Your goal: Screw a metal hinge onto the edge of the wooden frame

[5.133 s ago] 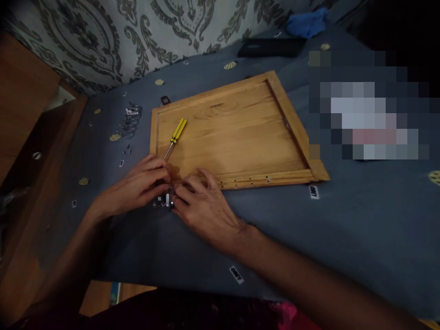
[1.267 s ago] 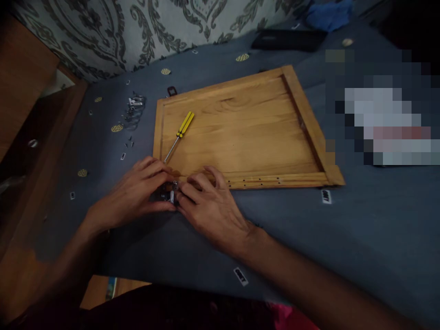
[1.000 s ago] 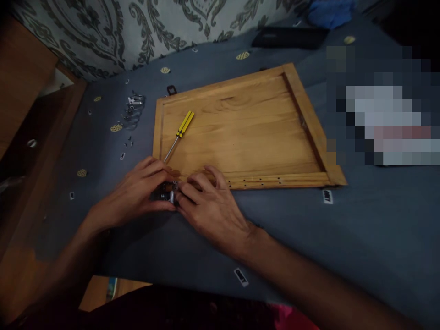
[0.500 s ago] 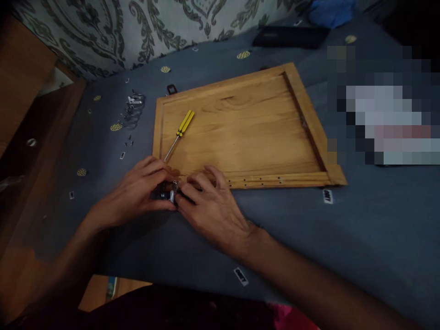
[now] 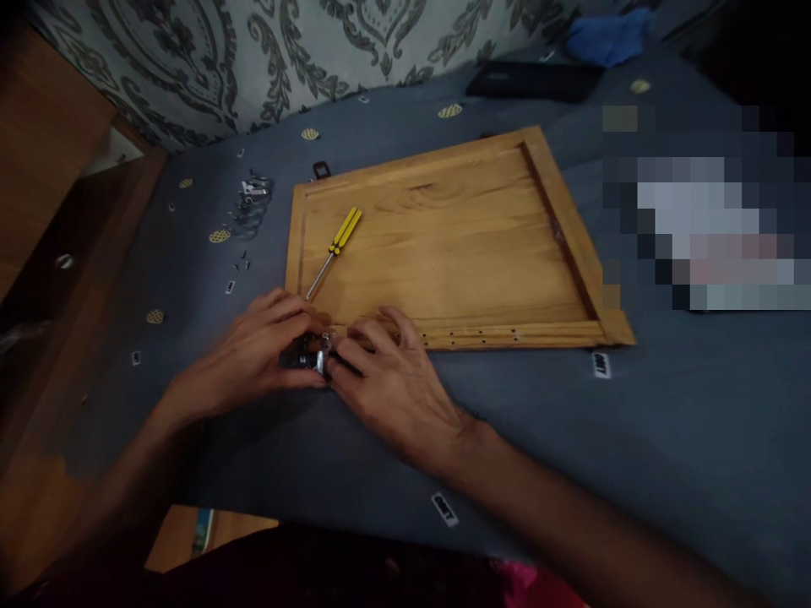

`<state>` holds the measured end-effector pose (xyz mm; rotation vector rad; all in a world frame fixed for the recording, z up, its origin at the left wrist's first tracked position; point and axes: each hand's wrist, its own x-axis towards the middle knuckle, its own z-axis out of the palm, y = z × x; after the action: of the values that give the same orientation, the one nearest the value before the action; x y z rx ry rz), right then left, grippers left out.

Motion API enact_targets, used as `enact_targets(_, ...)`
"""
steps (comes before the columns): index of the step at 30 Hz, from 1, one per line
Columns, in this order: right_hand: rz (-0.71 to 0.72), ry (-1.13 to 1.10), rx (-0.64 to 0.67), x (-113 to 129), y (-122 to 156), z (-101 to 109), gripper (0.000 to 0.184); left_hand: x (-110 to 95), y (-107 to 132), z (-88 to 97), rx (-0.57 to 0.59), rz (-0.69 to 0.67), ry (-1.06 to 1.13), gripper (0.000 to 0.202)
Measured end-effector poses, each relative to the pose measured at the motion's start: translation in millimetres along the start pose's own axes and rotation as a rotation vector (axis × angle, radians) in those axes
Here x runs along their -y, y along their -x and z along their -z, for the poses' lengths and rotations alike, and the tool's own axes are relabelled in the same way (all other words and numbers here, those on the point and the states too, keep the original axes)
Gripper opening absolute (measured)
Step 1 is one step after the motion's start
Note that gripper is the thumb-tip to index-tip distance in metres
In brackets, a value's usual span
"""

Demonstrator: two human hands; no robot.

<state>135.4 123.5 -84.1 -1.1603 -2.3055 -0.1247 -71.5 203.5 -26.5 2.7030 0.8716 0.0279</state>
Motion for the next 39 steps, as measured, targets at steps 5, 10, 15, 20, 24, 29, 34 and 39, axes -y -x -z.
enact_targets(5, 0.005, -0.029, -0.01, 0, -1, 1, 0.015, 9, 7, 17.9, -0.045, 0.01, 0.206, 0.034)
enact_targets(10, 0.0, -0.034, -0.03, -1, -2, 0, 0.012, 41, 17, 32.5, -0.271, 0.165, 0.315, 0.018)
enact_targets(15, -0.01, -0.063, -0.068, -2, -1, -4, 0.015, 90, 28, 26.3, -0.581, 0.431, 0.117, 0.024)
enact_targets(20, -0.006, -0.084, -0.099, -3, -2, -6, 0.017, 116, 28, 13.2, -0.607, 0.488, 0.035, 0.025)
enact_targets(24, -0.01, -0.087, -0.107, -3, -2, -6, 0.016, 114, 22, 1.4, -0.575, 0.469, -0.032, 0.026)
enact_targets(29, -0.009, -0.075, -0.108, -2, -2, -7, 0.013, 109, 15, -10.6, -0.526, 0.479, -0.139, 0.031)
enact_targets(34, 0.006, -0.07, -0.121, -2, -2, -8, 0.015, 108, 12, -14.4, -0.479, 0.518, -0.201, 0.034)
enact_targets(39, 0.018, -0.061, -0.116, -4, -1, -8, 0.013, 107, 11, -10.8, -0.428, 0.541, -0.223, 0.033)
